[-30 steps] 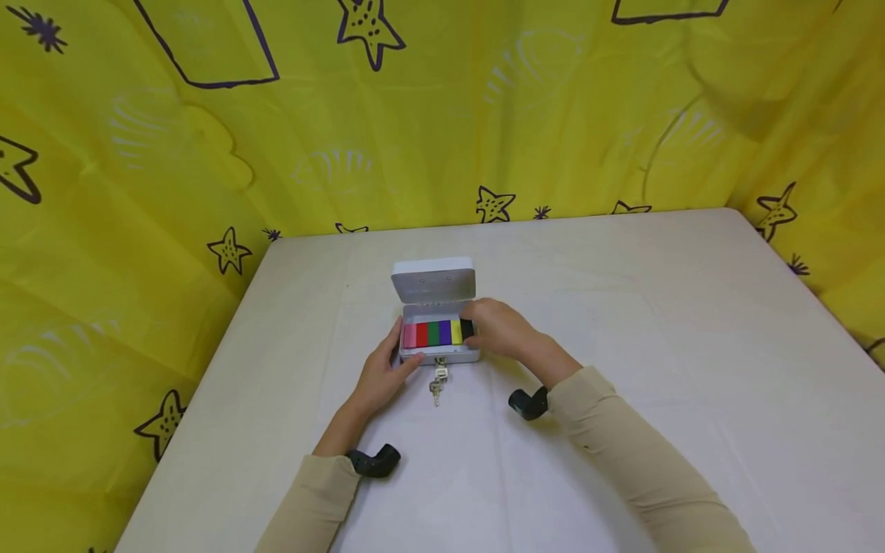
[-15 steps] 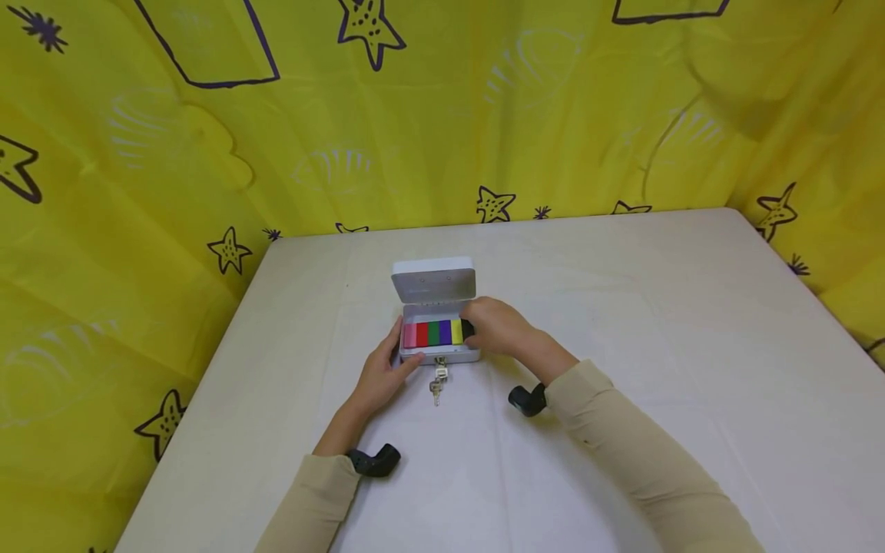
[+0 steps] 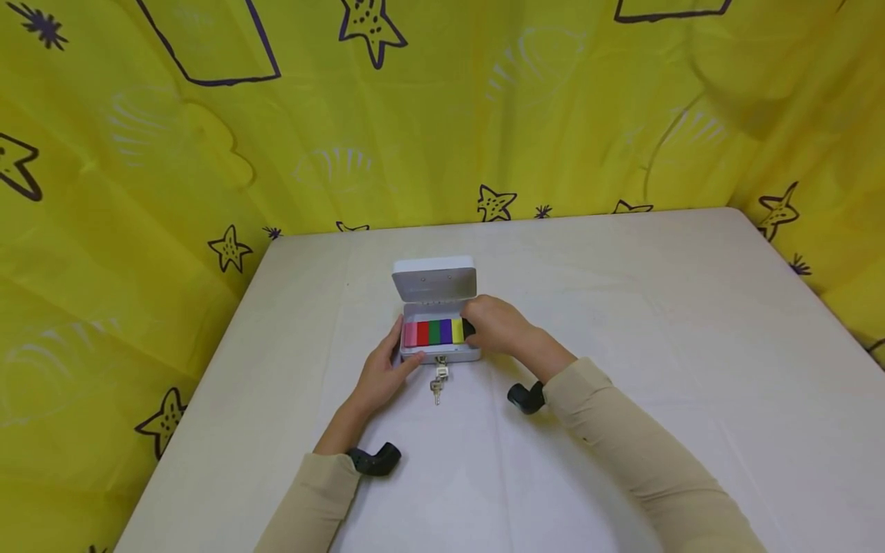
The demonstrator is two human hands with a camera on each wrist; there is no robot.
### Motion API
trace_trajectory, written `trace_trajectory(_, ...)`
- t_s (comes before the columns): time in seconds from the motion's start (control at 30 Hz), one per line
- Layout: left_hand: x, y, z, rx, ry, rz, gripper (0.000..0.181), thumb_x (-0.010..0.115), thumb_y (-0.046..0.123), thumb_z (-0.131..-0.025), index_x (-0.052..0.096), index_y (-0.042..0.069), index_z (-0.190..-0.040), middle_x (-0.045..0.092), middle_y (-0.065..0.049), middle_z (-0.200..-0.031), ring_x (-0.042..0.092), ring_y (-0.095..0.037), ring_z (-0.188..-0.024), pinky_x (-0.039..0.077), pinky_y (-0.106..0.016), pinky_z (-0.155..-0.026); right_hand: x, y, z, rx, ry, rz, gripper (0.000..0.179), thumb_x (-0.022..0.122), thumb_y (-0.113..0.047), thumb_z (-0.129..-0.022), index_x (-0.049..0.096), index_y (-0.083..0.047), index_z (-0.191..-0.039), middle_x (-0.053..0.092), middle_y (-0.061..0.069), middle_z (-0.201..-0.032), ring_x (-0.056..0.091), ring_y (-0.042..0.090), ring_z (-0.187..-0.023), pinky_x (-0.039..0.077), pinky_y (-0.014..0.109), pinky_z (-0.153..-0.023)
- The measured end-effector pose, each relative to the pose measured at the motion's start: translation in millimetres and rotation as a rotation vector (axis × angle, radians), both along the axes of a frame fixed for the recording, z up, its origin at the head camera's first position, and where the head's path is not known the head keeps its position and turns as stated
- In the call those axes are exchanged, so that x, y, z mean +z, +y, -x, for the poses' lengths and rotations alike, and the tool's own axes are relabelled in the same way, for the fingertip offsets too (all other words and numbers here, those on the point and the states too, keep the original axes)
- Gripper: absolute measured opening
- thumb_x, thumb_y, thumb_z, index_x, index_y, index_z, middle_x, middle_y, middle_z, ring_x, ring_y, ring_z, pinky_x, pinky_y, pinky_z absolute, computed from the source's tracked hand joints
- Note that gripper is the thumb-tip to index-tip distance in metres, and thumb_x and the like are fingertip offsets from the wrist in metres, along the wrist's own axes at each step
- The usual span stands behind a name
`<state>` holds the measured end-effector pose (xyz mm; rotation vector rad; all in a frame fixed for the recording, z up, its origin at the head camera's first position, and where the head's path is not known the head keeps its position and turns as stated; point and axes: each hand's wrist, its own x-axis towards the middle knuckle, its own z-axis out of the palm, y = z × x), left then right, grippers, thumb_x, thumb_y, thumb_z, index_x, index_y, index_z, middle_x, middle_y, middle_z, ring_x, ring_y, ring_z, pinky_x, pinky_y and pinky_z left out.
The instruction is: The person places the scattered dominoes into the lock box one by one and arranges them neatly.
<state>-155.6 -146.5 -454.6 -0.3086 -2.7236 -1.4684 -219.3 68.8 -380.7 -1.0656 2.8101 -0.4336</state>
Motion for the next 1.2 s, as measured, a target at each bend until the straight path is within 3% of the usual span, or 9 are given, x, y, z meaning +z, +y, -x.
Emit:
trace_trajectory(0.5,-1.2,1.0,0.6,-0.003,-0.001,-0.017,0.080,0.059,0.039,-0.088,0.016,0.008,-0.147,0.021,-0.002,-0.150,0.020,-0.017,-0.135,0.022,-0.035,-0.107,-0.3,0.6,1.0,-0.001,0.010,-0.027,0.030,0.080,-0.011,-0.070,0.067,0.002,-0.094,0.066,0.009,-0.090,0.052,0.018,-0.072,0.050,0.034,-0.071)
trace_trajectory(0.8,-1.7,0.9,0.8,-0.005,0.009,-0.014,0.079,0.059,0.038,-0.088,0.016,0.008,-0.147,0.021,-0.002,-0.150,0.020,-0.017,-0.135,0.022,-0.035,-0.107,0.1,-0.9,0.1,-0.017,0.002,-0.048,0.038,0.079,-0.011,-0.071,0.067,0.004,-0.103,0.066,0.013,-0.099,0.060,0.022,-0.084,0.050,0.037,-0.080)
trace_trajectory(0.97,-1.8,1.2,0.8,-0.005,0.000,-0.015,0.080,0.059,0.040,-0.087,0.016,0.010,-0.148,0.021,-0.002,-0.150,0.020,-0.016,-0.135,0.022,-0.035,-0.107,0.7,-1.0,-0.1,-0.023,-0.006,-0.049,0.037,0.079,-0.011,-0.072,0.067,0.004,-0.103,0.066,0.012,-0.097,0.059,0.021,-0.081,0.051,0.037,-0.079)
trace_trajectory(1.2,-1.1,0.9,0.8,0.003,-0.007,-0.021,0.080,0.059,0.039,-0.087,0.015,0.011,-0.148,0.021,-0.001,-0.150,0.020,-0.017,-0.135,0.022,-0.036,-0.107,2.2,0.2,-2.7,-0.035,-0.043,0.008,0.039,0.076,-0.010,-0.075,0.064,0.005,-0.109,0.064,0.015,-0.106,0.059,0.026,-0.093,0.048,0.040,-0.084)
